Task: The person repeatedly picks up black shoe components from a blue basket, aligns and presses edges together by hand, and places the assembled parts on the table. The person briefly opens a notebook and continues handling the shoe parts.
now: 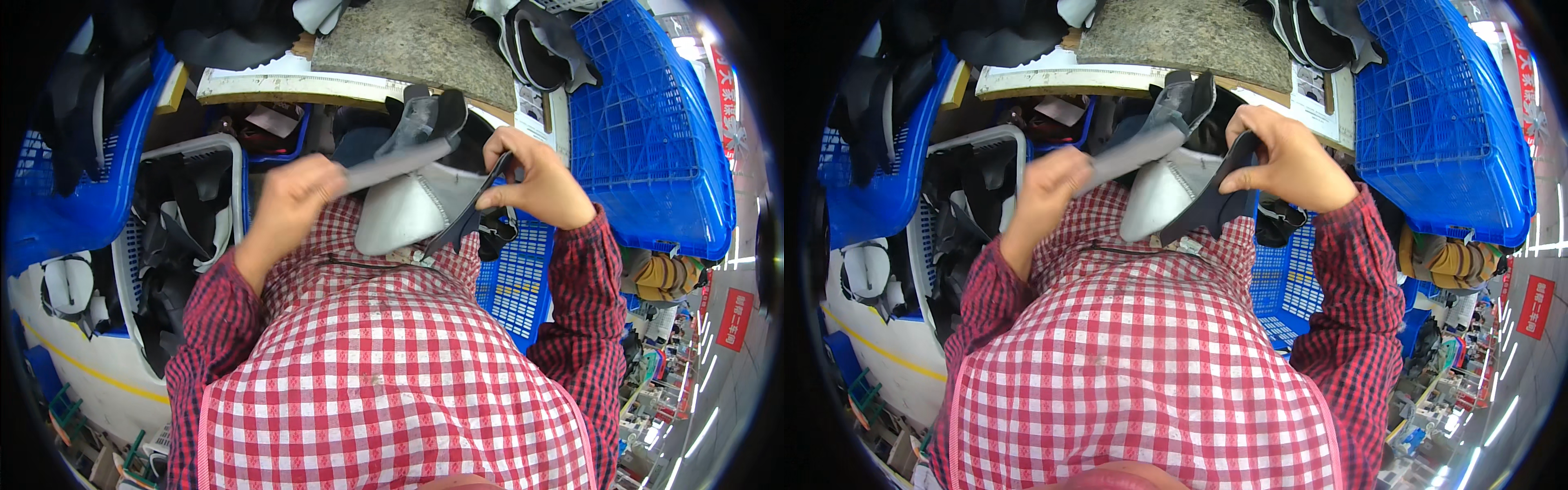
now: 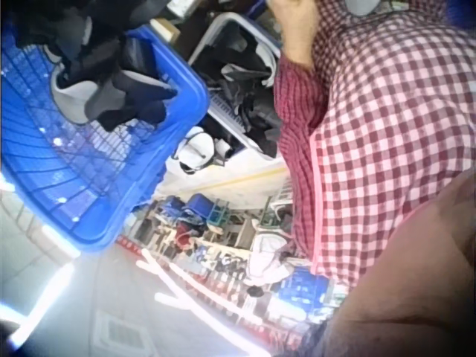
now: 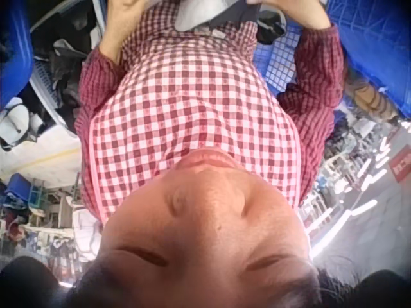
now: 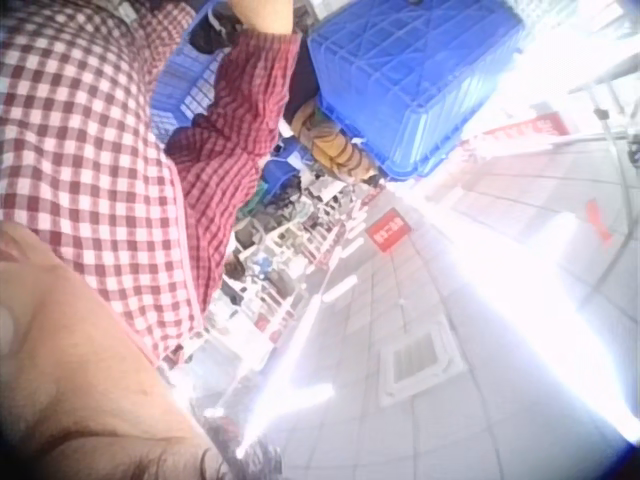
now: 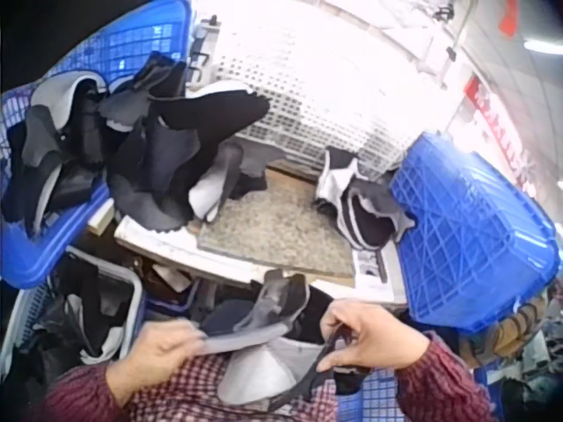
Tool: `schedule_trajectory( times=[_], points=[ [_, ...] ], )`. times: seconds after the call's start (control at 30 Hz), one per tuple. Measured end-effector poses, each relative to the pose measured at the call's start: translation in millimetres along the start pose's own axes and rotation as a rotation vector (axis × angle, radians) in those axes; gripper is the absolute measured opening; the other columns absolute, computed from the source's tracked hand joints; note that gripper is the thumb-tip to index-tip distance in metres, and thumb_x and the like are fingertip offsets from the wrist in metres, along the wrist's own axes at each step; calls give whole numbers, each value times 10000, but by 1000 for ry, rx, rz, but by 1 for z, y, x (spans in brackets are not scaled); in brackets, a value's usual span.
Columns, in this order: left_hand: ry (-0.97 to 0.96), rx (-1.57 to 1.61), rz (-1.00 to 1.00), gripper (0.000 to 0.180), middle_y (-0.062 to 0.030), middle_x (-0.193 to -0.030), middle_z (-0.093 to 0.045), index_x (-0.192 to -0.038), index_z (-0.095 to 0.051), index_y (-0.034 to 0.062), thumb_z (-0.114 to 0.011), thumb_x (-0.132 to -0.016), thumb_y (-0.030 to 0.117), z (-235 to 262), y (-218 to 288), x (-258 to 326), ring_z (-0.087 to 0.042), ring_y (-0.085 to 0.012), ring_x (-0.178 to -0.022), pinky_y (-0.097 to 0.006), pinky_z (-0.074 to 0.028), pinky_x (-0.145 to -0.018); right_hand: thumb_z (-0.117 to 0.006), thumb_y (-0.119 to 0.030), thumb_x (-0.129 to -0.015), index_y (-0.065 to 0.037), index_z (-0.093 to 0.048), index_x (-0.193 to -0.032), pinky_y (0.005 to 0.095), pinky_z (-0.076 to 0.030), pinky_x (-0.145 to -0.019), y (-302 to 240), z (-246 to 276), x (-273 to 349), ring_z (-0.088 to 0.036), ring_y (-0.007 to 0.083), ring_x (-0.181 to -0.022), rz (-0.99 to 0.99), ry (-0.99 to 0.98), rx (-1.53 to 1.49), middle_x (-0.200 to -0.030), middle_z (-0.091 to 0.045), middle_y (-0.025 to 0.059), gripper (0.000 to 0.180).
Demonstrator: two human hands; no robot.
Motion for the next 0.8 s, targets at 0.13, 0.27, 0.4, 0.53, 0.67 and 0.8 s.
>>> schedule_trajectory(
  times=[0.13,0.27,0.4,0.53,0.67,0.8],
  points=[
    [205,411,370,288,-35,-831,-736,-1003,-761,7,-636,-1035,265,50,-33,-33,-676,-119,-726,-277,-538,-682,-968,-137,-612,-70,-561,-891,312,-452,-694,-9,-22,-5,-524,176,-782,119,28,-91,-860,-548,29,497],
    [107,-607,170,187,-102,-903,-674,-1081,-706,34,-666,-949,160,16,-38,-58,-648,-315,-905,-415,-502,-819,-960,-132,-624,-64,-560,-895,331,-473,-700,-14,-47,-20,-565,183,-774,159,73,-8,-846,-571,43,487],
    [352,-537,-481,401,-92,-1055,-638,-1182,-638,70,-697,-800,-36,-28,7,-45,-577,-320,-926,-415,-439,-908,-958,-109,-622,-58,-564,-891,321,-474,-693,-5,-42,-12,-564,185,-758,45,130,-48,-840,-573,49,480],
    [11,-250,-567,473,-99,-1134,-687,-1191,-636,51,-830,-760,81,-62,38,-34,-607,-296,-1023,-403,-449,-880,-956,-107,-618,-57,-553,-882,320,-479,-718,0,-42,-5,-563,197,-783,156,131,-43,-835,-566,59,484],
    [-252,-699,-263,286,-5,-888,-665,-1017,-672,98,-795,-766,157,-48,33,-41,-584,-225,-951,-387,-408,-812,-940,-80,-624,-53,-541,-891,363,-484,-721,-10,-48,0,-597,285,-811,182,157,70,-865,-564,92,481],
    [146,-797,-523,233,73,-954,-712,-1016,-747,149,-746,-790,206,-5,64,-9,-555,-165,-922,-355,-353,-864,-784,25,-611,-59,-579,-857,399,-485,-657,-44,-51,29,-575,324,-780,439,394,168,-825,-535,106,331]
  ],
)
Point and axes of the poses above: each hand's wrist, its own x-axis away from the middle knuckle, its own z-axis out of the back of the hand, y = z × x, the point moved 3 cm from there along -x, towards the middle knuckle
